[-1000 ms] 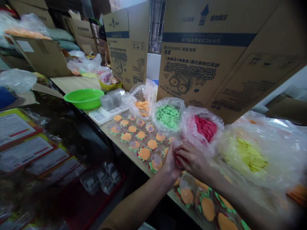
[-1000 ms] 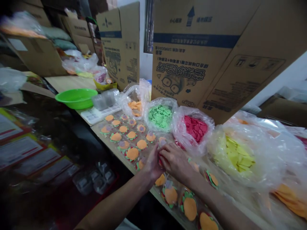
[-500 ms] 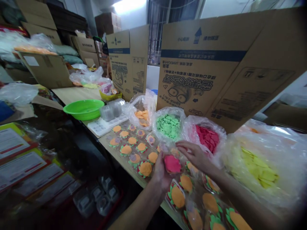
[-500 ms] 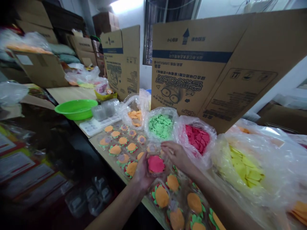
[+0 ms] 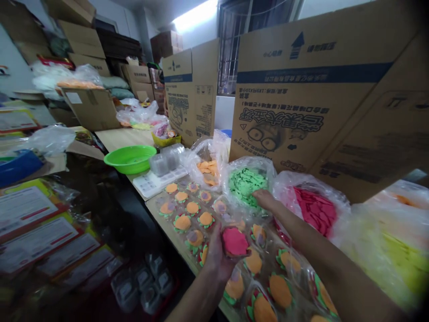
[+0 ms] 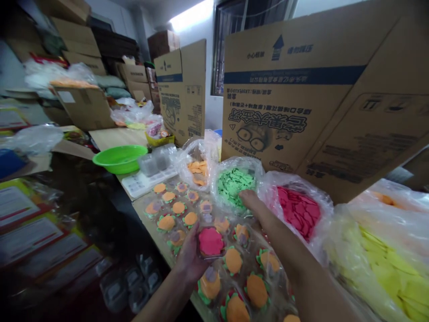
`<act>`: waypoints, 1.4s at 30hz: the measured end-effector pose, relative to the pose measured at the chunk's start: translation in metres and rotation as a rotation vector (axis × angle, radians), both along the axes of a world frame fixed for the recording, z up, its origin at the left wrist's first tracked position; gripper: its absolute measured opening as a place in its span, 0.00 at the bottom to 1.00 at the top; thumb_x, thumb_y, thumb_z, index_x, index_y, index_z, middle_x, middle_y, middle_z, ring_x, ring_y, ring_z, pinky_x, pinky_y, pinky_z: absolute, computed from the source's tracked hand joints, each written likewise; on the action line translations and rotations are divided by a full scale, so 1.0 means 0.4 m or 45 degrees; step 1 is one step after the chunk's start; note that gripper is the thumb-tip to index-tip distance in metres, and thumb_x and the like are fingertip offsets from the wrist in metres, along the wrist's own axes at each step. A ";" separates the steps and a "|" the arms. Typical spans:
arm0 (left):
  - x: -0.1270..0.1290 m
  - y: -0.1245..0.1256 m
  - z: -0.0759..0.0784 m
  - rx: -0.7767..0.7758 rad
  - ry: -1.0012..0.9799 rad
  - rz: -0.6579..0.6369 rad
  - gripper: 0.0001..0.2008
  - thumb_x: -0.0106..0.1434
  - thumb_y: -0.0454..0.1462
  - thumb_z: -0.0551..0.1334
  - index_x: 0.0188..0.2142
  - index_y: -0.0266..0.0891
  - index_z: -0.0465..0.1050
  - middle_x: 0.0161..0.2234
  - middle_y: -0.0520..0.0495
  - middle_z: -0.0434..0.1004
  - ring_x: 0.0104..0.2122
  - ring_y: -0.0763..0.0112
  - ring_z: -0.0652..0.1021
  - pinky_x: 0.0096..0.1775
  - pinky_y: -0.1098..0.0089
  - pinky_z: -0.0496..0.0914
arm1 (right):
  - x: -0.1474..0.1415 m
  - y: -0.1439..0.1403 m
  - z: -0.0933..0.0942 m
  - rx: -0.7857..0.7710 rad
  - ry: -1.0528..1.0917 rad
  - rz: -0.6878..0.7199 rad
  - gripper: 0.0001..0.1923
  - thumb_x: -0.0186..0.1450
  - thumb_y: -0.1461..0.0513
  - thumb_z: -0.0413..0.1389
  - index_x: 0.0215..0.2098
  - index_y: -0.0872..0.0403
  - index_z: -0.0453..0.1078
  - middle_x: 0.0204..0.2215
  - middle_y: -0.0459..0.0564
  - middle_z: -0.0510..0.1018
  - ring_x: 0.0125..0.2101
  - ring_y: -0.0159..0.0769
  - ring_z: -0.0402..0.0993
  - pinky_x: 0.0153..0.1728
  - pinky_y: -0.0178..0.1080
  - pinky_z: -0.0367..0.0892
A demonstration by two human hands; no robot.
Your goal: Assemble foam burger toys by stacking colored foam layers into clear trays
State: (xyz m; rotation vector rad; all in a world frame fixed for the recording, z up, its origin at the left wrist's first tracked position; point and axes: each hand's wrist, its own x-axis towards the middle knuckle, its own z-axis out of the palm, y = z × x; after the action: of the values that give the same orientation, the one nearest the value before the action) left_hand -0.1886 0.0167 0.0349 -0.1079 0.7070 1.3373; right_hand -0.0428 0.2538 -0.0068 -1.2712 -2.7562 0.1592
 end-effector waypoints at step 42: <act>-0.001 -0.138 0.075 0.183 -0.235 -0.034 0.24 0.61 0.51 0.46 0.29 0.34 0.70 0.22 0.46 0.72 0.23 0.67 0.72 0.32 0.65 0.64 | -0.038 -0.602 0.270 0.219 0.531 0.973 0.10 0.62 0.68 0.47 0.39 0.52 0.67 0.34 0.51 0.76 0.35 0.36 0.73 0.34 0.37 0.68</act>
State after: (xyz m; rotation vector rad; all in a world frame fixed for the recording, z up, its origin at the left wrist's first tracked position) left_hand -0.1890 -0.0385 0.0650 -0.1048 0.4538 1.3289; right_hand -0.0578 0.0131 0.1013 -0.0752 -2.6392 0.2054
